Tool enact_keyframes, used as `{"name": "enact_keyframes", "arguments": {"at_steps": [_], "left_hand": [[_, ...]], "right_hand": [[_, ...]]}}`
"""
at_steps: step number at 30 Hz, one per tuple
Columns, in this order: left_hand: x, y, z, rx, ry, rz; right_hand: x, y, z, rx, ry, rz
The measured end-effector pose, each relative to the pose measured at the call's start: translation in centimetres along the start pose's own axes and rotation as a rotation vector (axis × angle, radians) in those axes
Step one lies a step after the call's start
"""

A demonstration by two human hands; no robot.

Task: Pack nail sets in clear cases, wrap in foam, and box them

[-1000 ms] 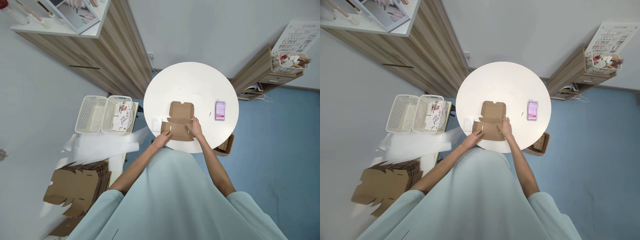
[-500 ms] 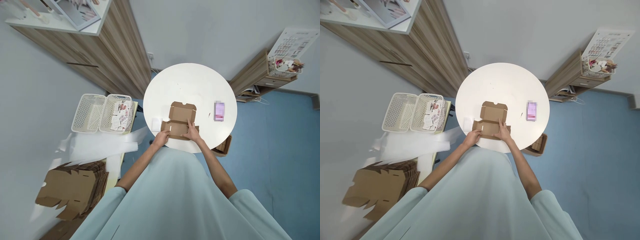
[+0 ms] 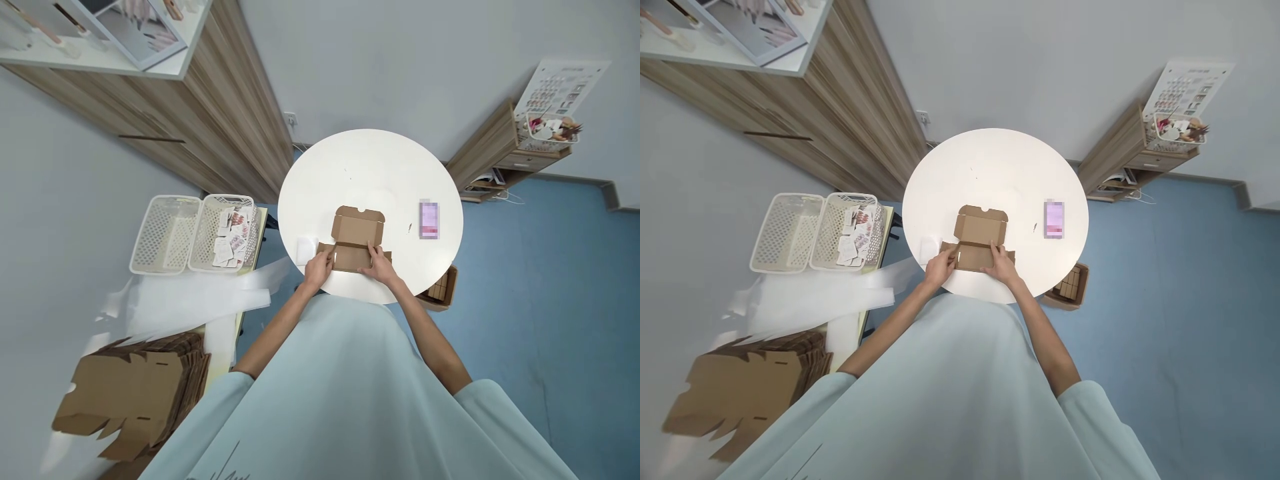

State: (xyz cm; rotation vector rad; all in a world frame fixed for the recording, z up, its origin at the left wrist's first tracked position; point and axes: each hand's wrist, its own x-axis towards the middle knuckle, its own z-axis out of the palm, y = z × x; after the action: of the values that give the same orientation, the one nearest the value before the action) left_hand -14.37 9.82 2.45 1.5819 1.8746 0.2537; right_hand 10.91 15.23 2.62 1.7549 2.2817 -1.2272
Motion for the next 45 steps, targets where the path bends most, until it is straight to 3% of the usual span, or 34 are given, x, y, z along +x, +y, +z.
{"name": "enact_keyframes", "arguments": {"at_steps": [7, 12, 15, 28, 45], "left_hand": [[0.0, 1.0, -0.4, 0.169, -0.023, 0.005], [-0.6, -0.2, -0.7, 0.188, 0.165, -0.177], [-1.0, -0.8, -1.1, 0.205, 0.116, -0.226], [-0.7, 1.9, -0.5, -0.049, 0.063, -0.063], [1.2, 1.5, 0.1, 0.186, -0.041, -0.137]], "right_hand": [[0.1, 0.3, 0.5, -0.031, 0.010, 0.000], [-0.1, 0.2, 0.4, -0.055, 0.009, -0.007], [-0.2, 0.0, 0.4, -0.067, 0.008, -0.002], [-0.6, -0.2, 0.3, -0.052, -0.044, -0.004], [-0.9, -1.2, -0.3, -0.075, -0.109, 0.024]]}}
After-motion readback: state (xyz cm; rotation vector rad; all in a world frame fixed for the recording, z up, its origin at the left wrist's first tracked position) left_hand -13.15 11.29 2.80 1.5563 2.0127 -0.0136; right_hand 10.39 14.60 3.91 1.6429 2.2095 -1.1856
